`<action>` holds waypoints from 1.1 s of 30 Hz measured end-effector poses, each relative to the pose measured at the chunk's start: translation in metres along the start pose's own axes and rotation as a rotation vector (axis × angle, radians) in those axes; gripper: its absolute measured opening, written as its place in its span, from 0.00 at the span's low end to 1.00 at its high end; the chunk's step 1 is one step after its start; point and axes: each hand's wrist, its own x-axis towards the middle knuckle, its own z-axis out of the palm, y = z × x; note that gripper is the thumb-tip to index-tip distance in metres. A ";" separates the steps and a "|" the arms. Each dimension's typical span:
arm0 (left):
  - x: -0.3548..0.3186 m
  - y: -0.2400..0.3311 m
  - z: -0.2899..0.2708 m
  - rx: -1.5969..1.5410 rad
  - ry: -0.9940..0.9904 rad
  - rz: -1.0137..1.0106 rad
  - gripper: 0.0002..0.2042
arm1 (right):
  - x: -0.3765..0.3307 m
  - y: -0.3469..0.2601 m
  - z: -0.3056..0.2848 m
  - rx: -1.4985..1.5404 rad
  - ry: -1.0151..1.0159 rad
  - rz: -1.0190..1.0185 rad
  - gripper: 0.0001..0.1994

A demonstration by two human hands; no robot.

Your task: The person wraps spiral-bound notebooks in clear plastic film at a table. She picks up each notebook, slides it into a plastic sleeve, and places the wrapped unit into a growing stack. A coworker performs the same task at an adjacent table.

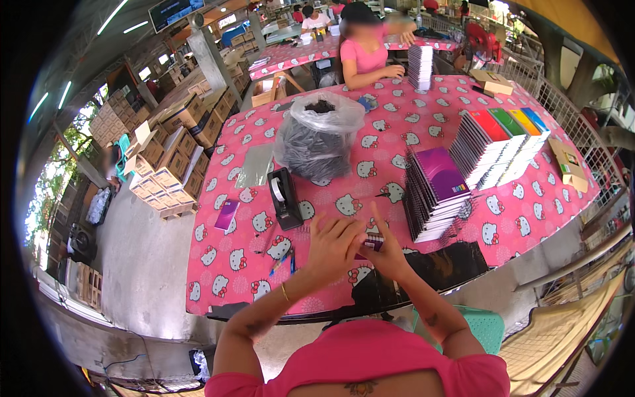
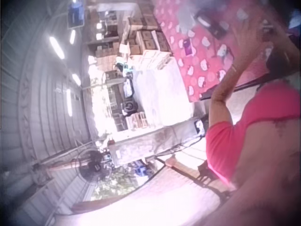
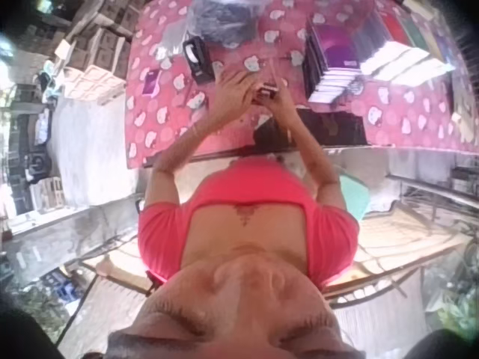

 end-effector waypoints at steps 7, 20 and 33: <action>0.010 0.004 0.003 -0.082 0.151 0.163 0.10 | 0.001 -0.008 -0.010 -0.185 -0.016 -0.054 0.51; 0.022 0.003 0.024 -0.202 0.155 0.257 0.07 | -0.017 -0.026 -0.042 -0.219 -0.016 -0.038 0.35; 0.034 0.014 0.027 -0.241 0.159 0.297 0.07 | -0.034 -0.047 -0.065 -0.152 0.151 0.008 0.10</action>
